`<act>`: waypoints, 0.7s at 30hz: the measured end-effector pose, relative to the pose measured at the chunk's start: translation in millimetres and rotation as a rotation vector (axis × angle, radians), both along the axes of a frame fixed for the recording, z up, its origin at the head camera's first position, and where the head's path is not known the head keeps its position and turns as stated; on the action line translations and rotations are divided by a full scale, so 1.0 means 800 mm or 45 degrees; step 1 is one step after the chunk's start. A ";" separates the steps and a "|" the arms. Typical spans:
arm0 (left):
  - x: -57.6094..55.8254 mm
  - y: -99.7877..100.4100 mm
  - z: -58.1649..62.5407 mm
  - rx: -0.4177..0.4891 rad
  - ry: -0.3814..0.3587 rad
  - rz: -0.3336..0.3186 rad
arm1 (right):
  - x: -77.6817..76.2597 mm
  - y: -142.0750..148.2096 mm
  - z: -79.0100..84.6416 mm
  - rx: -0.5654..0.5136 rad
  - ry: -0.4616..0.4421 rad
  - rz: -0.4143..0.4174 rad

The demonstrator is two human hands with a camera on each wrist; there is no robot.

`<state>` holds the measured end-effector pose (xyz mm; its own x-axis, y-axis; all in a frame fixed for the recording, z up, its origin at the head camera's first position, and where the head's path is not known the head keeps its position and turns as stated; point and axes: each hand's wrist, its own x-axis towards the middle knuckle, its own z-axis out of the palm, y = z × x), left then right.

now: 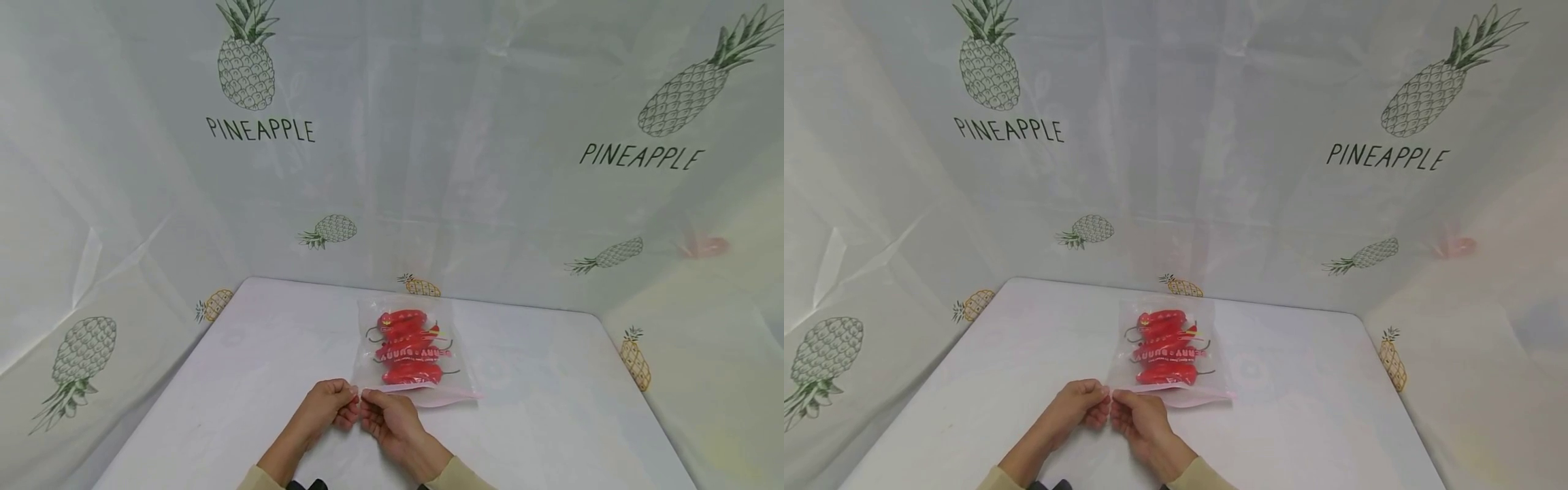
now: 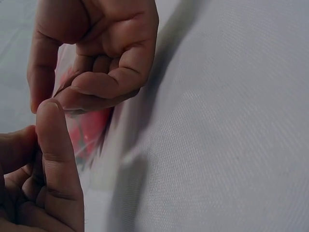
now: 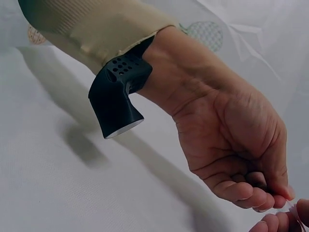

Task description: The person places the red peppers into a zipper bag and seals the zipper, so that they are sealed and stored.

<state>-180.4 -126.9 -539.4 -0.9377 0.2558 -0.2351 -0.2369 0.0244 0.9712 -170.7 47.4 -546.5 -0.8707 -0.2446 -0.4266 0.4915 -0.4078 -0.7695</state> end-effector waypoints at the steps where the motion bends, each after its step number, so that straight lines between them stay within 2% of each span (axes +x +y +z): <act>1: 0.000 -0.001 0.000 0.005 -0.002 0.005 | 0.000 0.000 0.000 -0.001 -0.002 -0.003; 12: 0.000 -0.008 0.000 0.035 0.014 0.055 | 0.000 0.010 0.002 0.005 -0.009 -0.061; 21: -0.003 -0.013 -0.001 0.073 -0.007 0.037 | 0.001 0.010 0.001 -0.106 -0.041 -0.033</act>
<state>-182.5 -137.5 -540.3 -0.9436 0.2419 -0.2261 -0.2421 -0.0383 0.9695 -170.1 55.0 -545.4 -0.8633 -0.2576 -0.4339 0.5040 -0.4826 -0.7163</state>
